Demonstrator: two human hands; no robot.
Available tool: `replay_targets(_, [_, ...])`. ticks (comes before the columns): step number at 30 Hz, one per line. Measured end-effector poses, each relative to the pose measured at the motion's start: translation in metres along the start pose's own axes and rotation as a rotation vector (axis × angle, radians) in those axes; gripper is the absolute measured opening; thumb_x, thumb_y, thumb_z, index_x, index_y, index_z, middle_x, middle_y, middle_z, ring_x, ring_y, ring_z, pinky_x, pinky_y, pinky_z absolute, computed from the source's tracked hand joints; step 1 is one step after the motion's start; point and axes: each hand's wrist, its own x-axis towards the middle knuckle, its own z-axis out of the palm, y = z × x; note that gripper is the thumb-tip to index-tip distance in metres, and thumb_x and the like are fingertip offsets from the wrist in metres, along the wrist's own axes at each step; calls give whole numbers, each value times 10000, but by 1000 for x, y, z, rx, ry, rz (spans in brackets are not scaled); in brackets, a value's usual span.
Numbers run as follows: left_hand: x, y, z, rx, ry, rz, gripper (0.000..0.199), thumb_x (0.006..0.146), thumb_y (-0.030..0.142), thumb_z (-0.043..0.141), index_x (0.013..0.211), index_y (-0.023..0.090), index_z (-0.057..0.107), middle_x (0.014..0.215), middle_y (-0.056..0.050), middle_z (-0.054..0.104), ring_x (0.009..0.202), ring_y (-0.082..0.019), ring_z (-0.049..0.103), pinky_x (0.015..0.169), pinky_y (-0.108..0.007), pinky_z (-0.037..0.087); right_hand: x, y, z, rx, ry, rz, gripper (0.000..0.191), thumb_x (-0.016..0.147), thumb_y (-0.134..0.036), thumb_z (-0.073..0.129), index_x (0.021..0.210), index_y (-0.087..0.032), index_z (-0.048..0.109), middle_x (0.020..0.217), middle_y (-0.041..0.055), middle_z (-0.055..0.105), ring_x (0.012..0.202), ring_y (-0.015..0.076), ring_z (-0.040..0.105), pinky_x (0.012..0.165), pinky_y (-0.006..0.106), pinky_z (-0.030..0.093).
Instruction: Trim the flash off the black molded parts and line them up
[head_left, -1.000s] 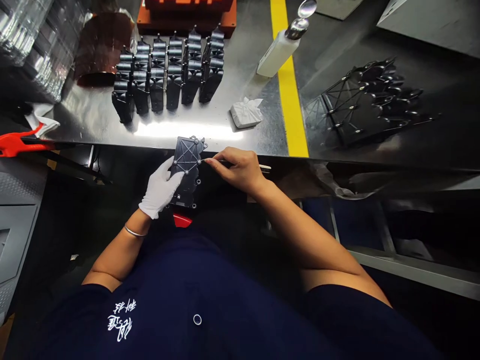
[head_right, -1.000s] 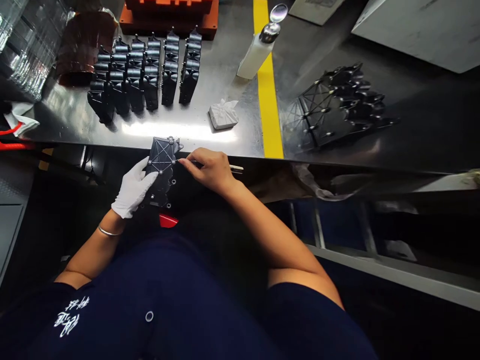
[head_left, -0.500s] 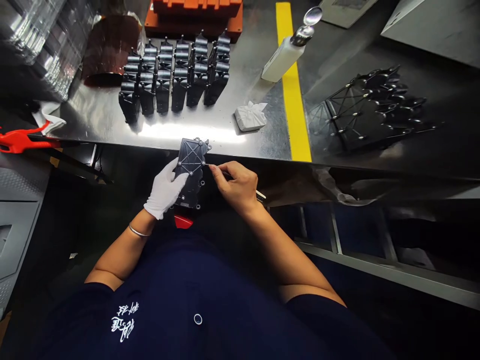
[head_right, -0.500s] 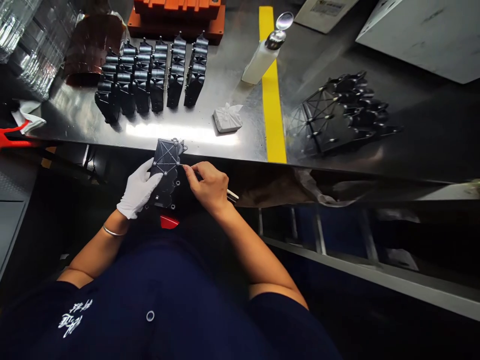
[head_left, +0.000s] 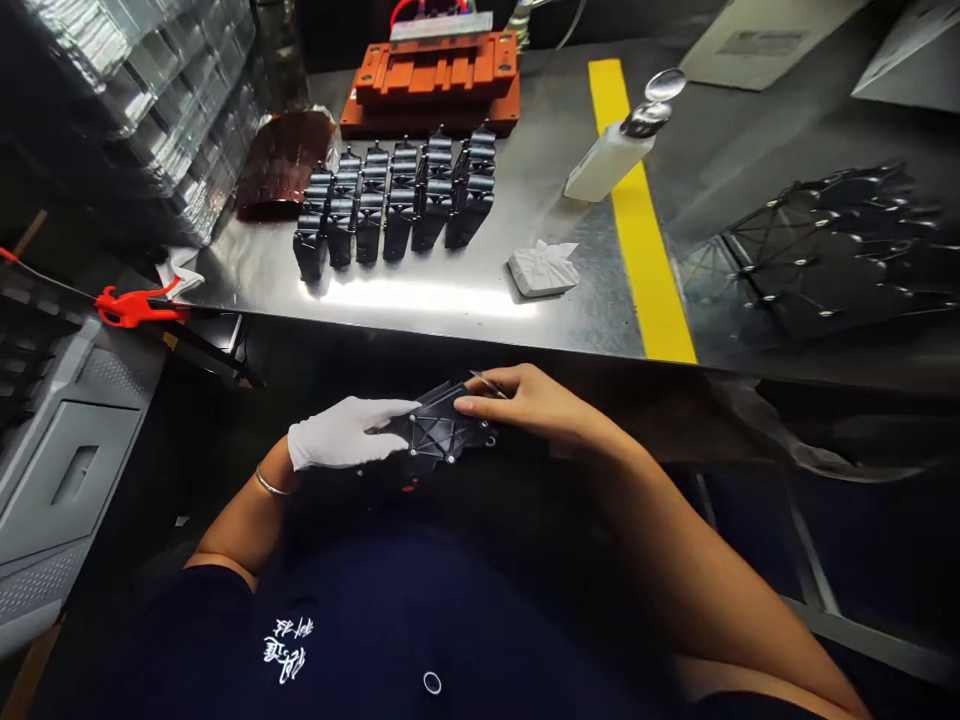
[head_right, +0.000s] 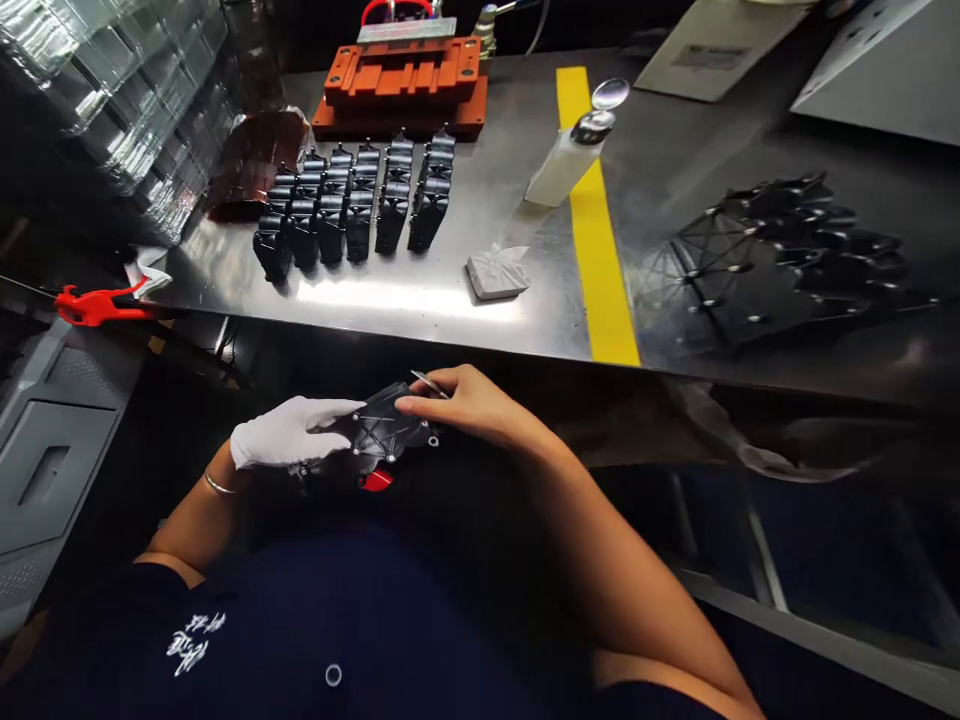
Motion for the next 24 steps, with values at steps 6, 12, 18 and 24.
replay_targets(6, [2,-21,-30,-558,197,-32,281,771,268,735,1022,142,735,876,-47,753,761,-111,689,677,-179,534,5,17,35,444,-187,184,599,429,-672,811,513,-176,488,427,-73,348,397,26,243,404,219,177])
replay_targets(12, [4,-62,3,-812,336,29,162,628,173,796,773,167,723,857,-51,749,851,-216,723,816,-361,584,-1,26,54,529,270,-47,527,493,-643,809,549,-209,515,445,-65,335,405,66,300,374,232,246])
replay_targets(18, [14,-60,23,-1023,494,35,103,644,123,717,733,173,723,877,-45,760,1065,-286,683,1084,-582,427,11,26,72,443,483,-144,390,662,-555,760,845,-220,681,645,-10,536,493,89,428,375,215,356])
replay_targets(24, [10,-64,8,-467,720,168,191,735,351,742,826,183,735,942,-67,757,1127,-294,658,1053,-569,473,3,21,91,703,407,-177,437,785,-604,644,1004,-225,634,881,23,635,657,128,627,476,247,535])
